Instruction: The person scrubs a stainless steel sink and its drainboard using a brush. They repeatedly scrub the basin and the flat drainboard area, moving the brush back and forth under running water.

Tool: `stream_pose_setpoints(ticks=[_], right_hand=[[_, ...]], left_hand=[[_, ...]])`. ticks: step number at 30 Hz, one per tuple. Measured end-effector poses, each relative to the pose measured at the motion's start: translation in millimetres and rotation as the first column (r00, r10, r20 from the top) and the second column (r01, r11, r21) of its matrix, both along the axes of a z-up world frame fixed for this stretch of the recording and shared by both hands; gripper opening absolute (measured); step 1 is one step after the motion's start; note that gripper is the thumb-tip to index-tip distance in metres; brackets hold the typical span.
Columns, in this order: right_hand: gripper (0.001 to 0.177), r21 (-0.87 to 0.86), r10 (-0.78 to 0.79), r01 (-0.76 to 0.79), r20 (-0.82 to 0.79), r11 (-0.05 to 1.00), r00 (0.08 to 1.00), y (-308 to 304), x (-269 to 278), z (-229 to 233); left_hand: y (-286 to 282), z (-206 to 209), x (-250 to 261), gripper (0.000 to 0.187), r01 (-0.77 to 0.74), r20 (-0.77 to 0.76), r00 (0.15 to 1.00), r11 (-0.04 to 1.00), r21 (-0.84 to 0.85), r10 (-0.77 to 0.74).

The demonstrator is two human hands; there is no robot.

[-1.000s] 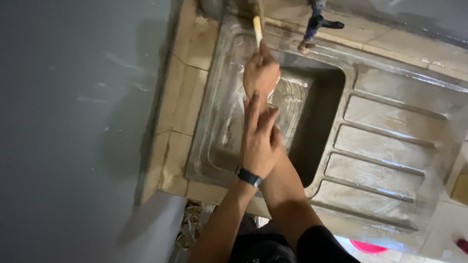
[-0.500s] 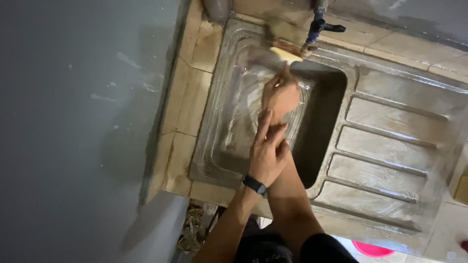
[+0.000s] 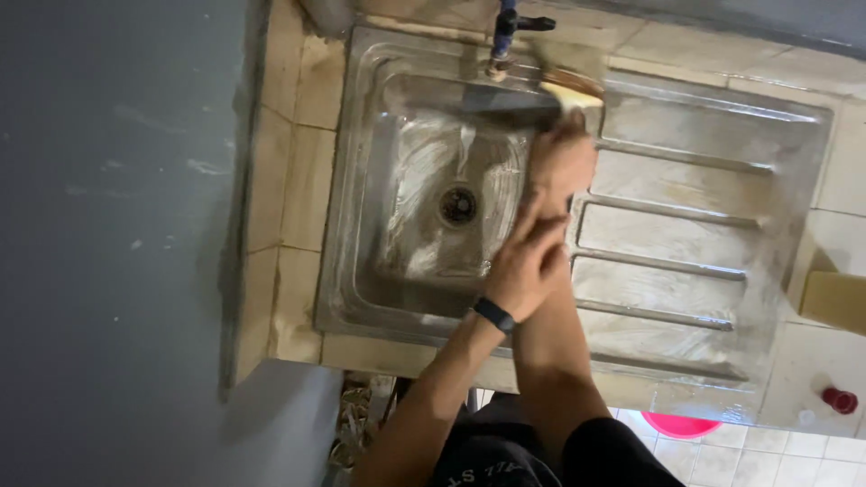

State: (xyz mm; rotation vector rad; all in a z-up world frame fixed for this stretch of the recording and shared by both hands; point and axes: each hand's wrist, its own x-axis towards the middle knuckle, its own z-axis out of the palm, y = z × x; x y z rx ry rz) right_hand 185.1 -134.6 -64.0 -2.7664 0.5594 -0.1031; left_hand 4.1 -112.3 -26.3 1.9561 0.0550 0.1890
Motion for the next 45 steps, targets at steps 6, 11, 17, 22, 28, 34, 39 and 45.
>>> stream_pose_setpoints(ticks=[6,11,17,22,28,34,39,45], right_hand=[[0.020,-0.109,0.244,-0.238,0.040,0.965,0.969,20,-23,23],[0.038,0.111,0.136,-0.120,-0.156,0.987,0.978,22,7,-9],[0.039,0.089,-0.066,0.059,0.082,0.994,0.994,-90,3,-21],[0.038,0.276,-0.214,0.163,0.166,0.947,0.963,-151,-11,0],[0.036,0.332,0.171,-0.190,0.083,0.924,0.982,-133,16,35],[0.035,0.380,0.111,-0.150,0.123,0.913,0.986,-206,36,-5],[0.033,0.421,0.191,-0.266,0.213,0.867,0.958,-217,18,20],[0.036,0.583,0.285,-0.382,0.254,0.717,0.924,-187,59,-8]], left_hand=[[-25,-13,-14,0.040,-0.080,0.020,0.997,0.991,0.111,0.078],[-8,12,7,0.040,-0.166,0.032,0.986,0.983,0.077,0.164],[-76,3,3,0.042,0.054,0.031,0.998,0.999,0.001,-0.054],[-108,32,-6,0.047,0.143,0.060,0.987,0.987,0.073,-0.147],[-129,55,9,0.046,-0.052,0.157,0.987,0.987,0.152,0.028],[-188,26,22,0.044,-0.033,0.124,0.992,0.988,0.149,0.014],[-223,53,14,0.047,-0.052,0.223,0.974,0.998,0.042,0.041],[-214,49,46,0.040,-0.279,0.270,0.932,0.954,0.109,0.242]])
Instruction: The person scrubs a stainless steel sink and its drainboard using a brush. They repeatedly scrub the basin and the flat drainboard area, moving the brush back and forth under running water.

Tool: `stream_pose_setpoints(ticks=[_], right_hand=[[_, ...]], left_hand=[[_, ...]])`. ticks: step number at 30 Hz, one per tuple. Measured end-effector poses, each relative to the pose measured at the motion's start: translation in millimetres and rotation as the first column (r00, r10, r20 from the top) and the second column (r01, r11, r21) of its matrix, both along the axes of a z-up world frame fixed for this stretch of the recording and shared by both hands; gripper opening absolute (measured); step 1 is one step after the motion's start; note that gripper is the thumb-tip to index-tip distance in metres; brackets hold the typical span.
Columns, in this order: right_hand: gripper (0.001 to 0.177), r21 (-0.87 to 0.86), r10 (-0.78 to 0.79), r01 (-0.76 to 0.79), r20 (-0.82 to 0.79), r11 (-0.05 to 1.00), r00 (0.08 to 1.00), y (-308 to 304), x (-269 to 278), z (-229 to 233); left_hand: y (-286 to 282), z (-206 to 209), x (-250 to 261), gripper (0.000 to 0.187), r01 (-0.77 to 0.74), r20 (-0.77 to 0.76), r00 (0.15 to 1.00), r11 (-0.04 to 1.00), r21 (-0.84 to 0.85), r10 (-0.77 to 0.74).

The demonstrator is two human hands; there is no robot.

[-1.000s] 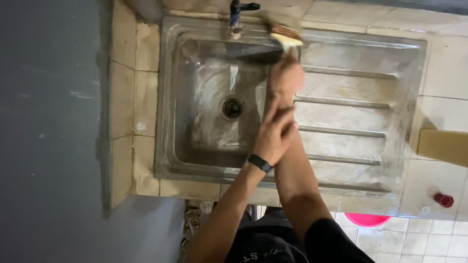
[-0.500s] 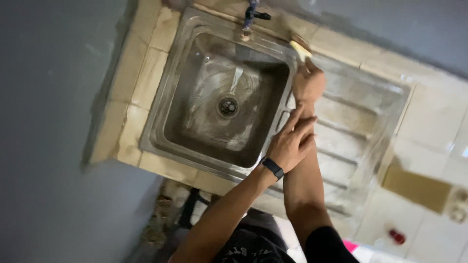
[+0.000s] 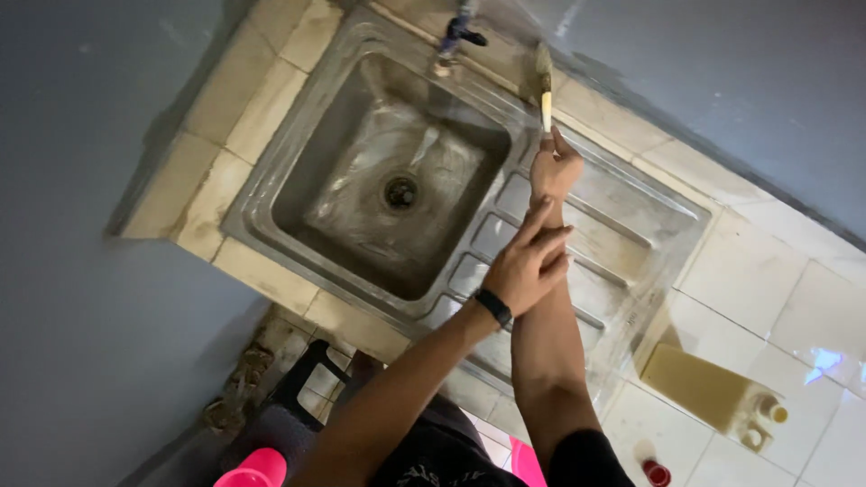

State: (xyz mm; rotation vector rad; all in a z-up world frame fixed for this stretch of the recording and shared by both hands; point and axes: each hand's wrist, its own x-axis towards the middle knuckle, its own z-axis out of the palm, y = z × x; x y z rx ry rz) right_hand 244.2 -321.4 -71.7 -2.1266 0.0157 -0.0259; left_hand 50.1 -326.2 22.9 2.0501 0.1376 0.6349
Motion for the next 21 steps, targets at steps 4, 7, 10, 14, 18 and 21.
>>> stream_pose_setpoints(ticks=[4,7,10,14,18,21], right_hand=[[0.033,-0.021,-0.273,0.272,-0.041,0.962,0.961,-61,14,-47],[0.033,-0.068,-0.329,0.324,-0.068,0.944,0.942,-85,-15,-24],[0.032,-0.047,-0.171,0.171,-0.008,0.984,0.985,-68,-40,11],[0.036,-0.022,0.045,-0.044,0.047,0.999,0.998,-32,-16,-2],[0.032,-0.077,-0.196,0.199,0.036,0.977,0.980,-75,-10,-4],[0.034,-0.079,-0.430,0.425,-0.075,0.902,0.900,-113,-36,-1]], left_hand=[[-28,-19,3,0.037,0.106,-0.011,0.994,0.993,0.047,-0.105],[-54,-30,-11,0.038,0.171,-0.032,0.985,0.983,0.073,-0.169],[-56,-7,-21,0.040,0.155,-0.020,0.988,0.986,0.067,-0.154],[-49,-8,-7,0.036,-0.031,0.035,0.999,0.996,0.087,0.028],[-55,-36,12,0.044,0.092,-0.062,0.994,0.992,0.090,-0.087],[-77,-45,-3,0.044,0.279,-0.168,0.948,0.960,0.017,-0.272]])
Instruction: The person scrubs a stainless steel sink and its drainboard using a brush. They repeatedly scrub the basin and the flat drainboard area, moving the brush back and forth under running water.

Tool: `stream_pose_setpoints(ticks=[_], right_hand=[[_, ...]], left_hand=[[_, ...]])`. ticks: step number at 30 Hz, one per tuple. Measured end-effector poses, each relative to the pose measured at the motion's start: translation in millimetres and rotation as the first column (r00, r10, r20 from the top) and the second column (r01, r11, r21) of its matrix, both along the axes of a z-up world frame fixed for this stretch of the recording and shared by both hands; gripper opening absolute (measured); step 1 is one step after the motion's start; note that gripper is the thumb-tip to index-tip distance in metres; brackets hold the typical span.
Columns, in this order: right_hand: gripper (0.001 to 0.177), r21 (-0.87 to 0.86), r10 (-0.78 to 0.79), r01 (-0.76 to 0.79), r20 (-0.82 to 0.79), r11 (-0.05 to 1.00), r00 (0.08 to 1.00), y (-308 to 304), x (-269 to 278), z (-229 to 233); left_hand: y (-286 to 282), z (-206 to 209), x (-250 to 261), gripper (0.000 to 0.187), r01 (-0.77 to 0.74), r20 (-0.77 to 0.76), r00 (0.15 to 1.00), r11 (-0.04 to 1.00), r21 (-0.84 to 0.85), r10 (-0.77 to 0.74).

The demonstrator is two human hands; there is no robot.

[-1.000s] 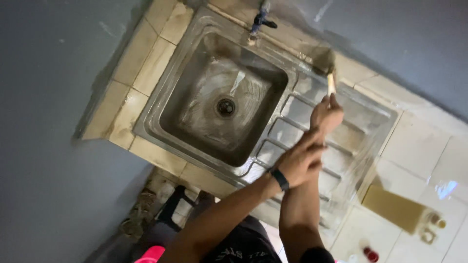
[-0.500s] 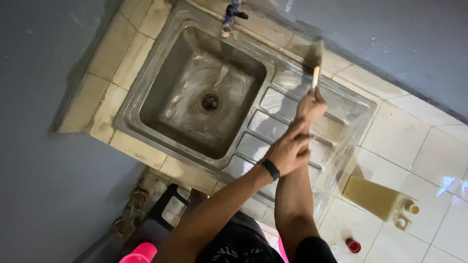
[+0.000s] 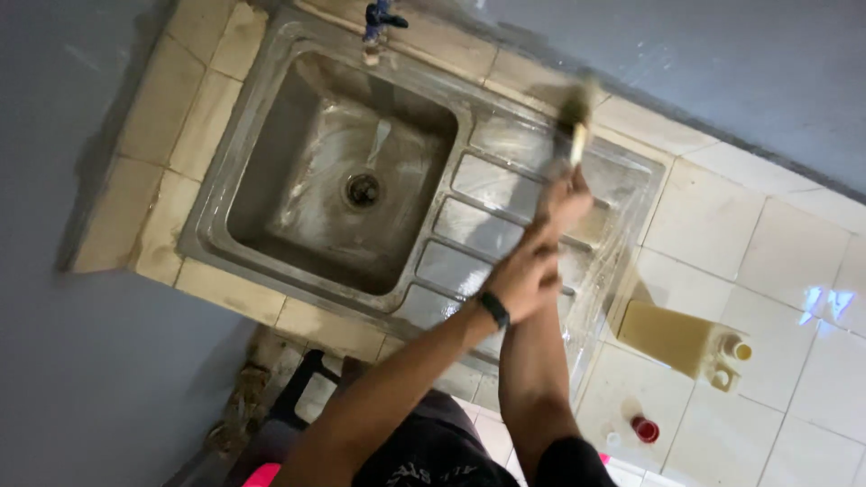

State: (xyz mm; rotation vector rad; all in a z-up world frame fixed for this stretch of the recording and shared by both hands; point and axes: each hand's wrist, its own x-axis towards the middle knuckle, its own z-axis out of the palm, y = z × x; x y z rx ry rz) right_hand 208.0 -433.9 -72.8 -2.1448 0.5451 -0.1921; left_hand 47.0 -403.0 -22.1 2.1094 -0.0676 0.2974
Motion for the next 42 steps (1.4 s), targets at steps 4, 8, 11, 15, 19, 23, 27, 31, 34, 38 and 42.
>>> stream_pose_setpoints(ticks=[4,8,11,15,19,23,27,31,34,38,42], right_hand=[[0.036,0.123,-0.234,0.220,0.110,0.968,0.966,-34,-13,-21],[0.038,0.165,-0.460,0.441,0.097,0.882,0.883,-35,24,-34],[0.048,-0.032,-0.255,0.255,-0.260,0.966,0.932,14,46,-15],[0.024,0.024,0.371,-0.389,0.257,0.921,0.892,58,15,-34],[0.030,0.082,0.257,-0.261,0.057,0.962,0.965,41,-1,-25],[0.035,-0.114,-0.193,0.222,0.217,0.968,0.957,-44,2,-34],[0.042,0.206,-0.521,0.510,0.004,0.835,0.853,-64,39,-54],[0.035,0.023,0.236,-0.251,0.267,0.968,0.934,-2,46,-73],[0.032,0.107,0.323,-0.346,0.186,0.932,0.928,31,16,-22],[0.042,0.109,-0.047,0.046,0.012,0.993,0.999,-8,-6,-1],[0.029,0.333,-0.502,0.453,0.075,0.827,0.861,-79,58,-89]], left_hand=[[-21,4,-27,0.041,0.076,0.072,0.995,0.997,0.006,-0.076],[-24,-2,-14,0.038,0.086,0.036,0.996,0.996,0.011,-0.087],[1,8,3,0.043,0.014,-0.013,1.000,0.999,-0.038,-0.015],[42,87,-18,0.036,-0.118,-0.071,0.991,0.992,-0.055,0.114],[37,63,-28,0.044,-0.056,-0.029,0.998,0.998,0.015,0.056],[4,42,-27,0.046,0.167,0.020,0.986,0.985,-0.043,-0.166],[-16,36,-6,0.039,0.189,0.065,0.980,0.982,-0.001,-0.189],[5,45,3,0.039,0.030,-0.162,0.986,0.999,-0.039,-0.036],[21,66,-7,0.038,-0.027,-0.185,0.982,1.000,0.002,0.027],[2,73,-22,0.032,0.087,-0.176,0.980,0.996,-0.031,-0.091],[-19,66,-14,0.036,0.155,-0.077,0.985,0.987,0.049,-0.151]])
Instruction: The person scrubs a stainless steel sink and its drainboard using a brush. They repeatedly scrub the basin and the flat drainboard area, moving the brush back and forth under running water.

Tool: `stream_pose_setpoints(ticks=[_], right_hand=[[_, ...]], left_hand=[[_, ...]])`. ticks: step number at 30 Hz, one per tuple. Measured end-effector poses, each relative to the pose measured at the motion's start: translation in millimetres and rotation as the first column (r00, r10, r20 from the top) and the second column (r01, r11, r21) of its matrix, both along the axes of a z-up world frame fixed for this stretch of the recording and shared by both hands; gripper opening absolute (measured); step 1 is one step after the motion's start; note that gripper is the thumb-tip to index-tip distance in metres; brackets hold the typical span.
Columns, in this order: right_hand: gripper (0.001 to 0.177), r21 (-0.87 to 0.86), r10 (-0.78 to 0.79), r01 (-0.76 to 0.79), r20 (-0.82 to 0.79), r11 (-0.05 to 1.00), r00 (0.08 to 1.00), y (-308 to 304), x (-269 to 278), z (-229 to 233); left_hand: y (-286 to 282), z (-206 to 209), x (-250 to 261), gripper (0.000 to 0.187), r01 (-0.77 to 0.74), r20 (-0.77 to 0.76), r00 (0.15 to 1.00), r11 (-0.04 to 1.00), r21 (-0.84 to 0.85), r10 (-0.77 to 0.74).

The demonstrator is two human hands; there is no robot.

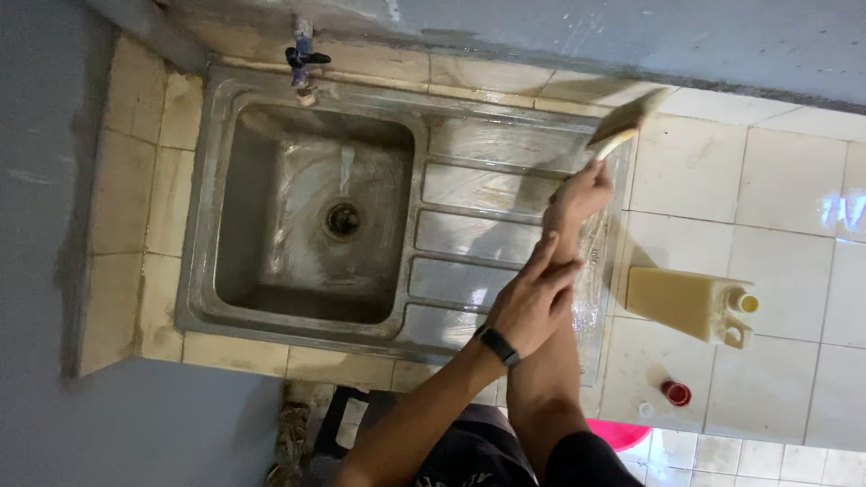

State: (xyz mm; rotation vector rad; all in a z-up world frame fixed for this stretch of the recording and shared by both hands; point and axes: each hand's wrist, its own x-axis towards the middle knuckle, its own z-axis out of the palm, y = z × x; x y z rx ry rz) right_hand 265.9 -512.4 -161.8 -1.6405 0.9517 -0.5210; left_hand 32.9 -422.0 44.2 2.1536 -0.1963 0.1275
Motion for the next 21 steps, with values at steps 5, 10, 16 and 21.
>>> stream_pose_setpoints(ticks=[5,10,16,21], right_hand=[[0.046,-0.138,0.403,-0.473,-0.352,0.870,0.845,106,4,15],[0.034,-0.327,0.800,-0.769,-0.060,0.549,0.596,159,-63,97],[0.026,-0.633,0.342,-0.595,-0.487,0.495,0.803,111,-57,90],[0.045,-0.528,0.259,-0.692,-0.670,0.492,0.695,146,-28,86]], left_hand=[[30,13,10,0.047,-0.171,-0.082,0.982,0.985,-0.010,0.169],[57,10,-20,0.044,-0.315,0.002,0.949,0.947,0.064,0.316],[53,2,-31,0.040,-0.237,-0.041,0.971,0.970,-0.055,0.235],[73,-20,-14,0.042,-0.252,-0.016,0.968,0.965,-0.072,0.252]])
